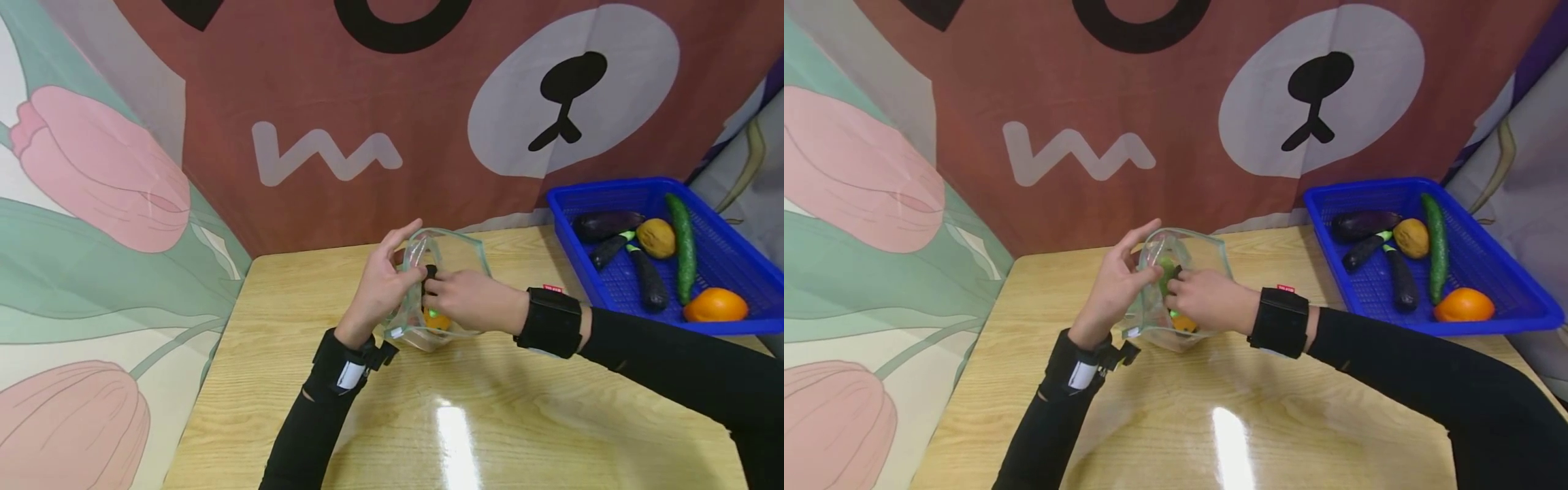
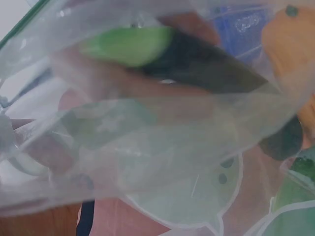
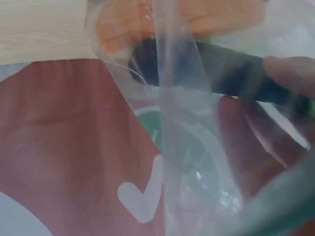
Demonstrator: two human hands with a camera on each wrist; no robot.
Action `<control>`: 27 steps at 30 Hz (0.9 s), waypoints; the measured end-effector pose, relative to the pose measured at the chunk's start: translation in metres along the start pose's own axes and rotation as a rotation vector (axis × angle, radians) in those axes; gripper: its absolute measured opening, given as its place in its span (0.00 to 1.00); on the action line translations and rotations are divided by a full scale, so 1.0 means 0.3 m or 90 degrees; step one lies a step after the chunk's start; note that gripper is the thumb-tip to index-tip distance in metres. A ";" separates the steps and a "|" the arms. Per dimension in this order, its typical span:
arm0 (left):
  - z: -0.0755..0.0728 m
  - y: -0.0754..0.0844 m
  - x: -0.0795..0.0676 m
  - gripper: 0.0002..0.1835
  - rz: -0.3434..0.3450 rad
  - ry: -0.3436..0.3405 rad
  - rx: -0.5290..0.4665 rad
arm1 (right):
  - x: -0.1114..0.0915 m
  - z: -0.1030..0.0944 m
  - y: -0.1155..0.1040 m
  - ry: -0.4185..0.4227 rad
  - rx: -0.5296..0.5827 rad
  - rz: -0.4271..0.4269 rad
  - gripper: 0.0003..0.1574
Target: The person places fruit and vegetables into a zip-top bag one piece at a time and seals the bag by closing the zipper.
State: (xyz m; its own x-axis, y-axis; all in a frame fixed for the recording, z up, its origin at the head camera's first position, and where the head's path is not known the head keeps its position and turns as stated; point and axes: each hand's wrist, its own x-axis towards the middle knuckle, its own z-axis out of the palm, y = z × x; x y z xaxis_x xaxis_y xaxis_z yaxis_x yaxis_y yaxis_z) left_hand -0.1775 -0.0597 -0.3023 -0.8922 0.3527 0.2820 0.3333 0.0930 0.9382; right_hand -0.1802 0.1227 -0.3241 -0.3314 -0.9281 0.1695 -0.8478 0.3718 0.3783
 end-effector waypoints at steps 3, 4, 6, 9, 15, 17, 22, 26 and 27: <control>0.002 0.001 0.000 0.35 -0.002 -0.005 0.001 | 0.006 0.016 0.003 -0.037 -0.031 0.015 0.11; 0.003 0.001 0.000 0.35 -0.003 -0.007 -0.001 | 0.008 0.021 0.004 -0.045 -0.039 0.019 0.12; 0.004 0.000 0.000 0.35 -0.004 -0.011 -0.002 | 0.011 0.030 0.007 -0.053 -0.049 0.025 0.14; 0.004 -0.001 0.001 0.35 -0.005 -0.010 -0.004 | 0.011 0.033 0.012 -0.058 -0.049 0.031 0.14; 0.005 0.000 0.003 0.34 -0.004 -0.009 -0.002 | 0.006 0.013 0.016 -0.049 0.007 0.032 0.13; 0.006 0.000 0.003 0.34 -0.003 -0.009 -0.001 | -0.001 -0.007 0.017 -0.035 0.036 0.033 0.12; 0.009 -0.001 0.007 0.35 0.005 0.011 0.017 | -0.043 -0.078 0.040 0.025 0.142 0.079 0.10; 0.013 0.002 0.006 0.36 0.000 0.021 0.024 | -0.109 -0.118 0.093 0.073 0.207 0.148 0.08; 0.013 0.002 0.005 0.36 -0.003 0.019 0.023 | -0.129 -0.127 0.112 0.083 0.214 0.168 0.07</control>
State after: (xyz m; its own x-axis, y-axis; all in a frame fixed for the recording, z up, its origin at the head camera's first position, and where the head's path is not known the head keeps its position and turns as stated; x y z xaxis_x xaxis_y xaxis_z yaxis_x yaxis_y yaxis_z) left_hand -0.1776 -0.0555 -0.3020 -0.9026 0.3238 0.2836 0.3390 0.1285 0.9320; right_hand -0.1800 0.1719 -0.2832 -0.5174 -0.7847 0.3414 -0.8361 0.5486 -0.0063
